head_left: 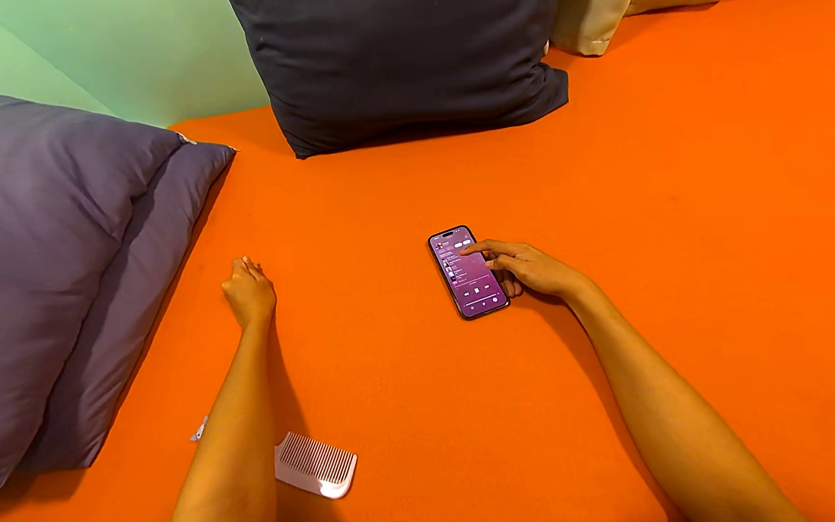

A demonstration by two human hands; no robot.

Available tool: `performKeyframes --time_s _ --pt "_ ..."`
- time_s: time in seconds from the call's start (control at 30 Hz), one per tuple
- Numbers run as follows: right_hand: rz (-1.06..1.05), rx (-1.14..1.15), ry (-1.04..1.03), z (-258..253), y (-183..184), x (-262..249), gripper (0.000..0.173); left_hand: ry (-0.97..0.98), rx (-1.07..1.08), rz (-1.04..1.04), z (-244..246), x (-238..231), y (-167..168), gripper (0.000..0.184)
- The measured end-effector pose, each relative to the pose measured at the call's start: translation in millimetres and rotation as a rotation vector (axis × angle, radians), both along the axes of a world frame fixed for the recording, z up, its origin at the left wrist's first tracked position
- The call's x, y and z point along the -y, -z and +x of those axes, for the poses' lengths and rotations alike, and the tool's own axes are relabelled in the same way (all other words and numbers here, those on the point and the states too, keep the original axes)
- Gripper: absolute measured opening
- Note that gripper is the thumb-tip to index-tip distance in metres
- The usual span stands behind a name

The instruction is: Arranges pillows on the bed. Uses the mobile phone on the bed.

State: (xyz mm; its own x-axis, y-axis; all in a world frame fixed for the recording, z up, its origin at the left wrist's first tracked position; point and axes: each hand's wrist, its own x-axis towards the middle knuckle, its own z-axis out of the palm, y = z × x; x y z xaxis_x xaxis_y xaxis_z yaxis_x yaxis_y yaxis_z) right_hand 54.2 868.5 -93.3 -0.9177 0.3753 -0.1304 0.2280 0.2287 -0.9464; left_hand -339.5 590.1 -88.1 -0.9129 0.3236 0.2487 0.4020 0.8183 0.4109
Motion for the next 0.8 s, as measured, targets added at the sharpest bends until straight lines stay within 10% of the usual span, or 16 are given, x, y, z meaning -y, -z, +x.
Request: performKeyframes --time_s 0.4,0.57,0.8 --pt "-0.098 -0.098 0.190 -1.8 13.0 -2.2 0.040 0.023 0.033 -0.058 -0.1 -0.3 -4.3 0.046" --pt "-0.157 -0.198 0.361 -2.8 17.4 -4.0 0.039 0.183 0.392 0.065 -4.2 9.8 -33.2 0.047" --pt "-0.078 -0.188 0.416 1.8 15.1 7.3 0.030 0.067 0.485 0.738 152.2 220.9 -83.0 0.029"
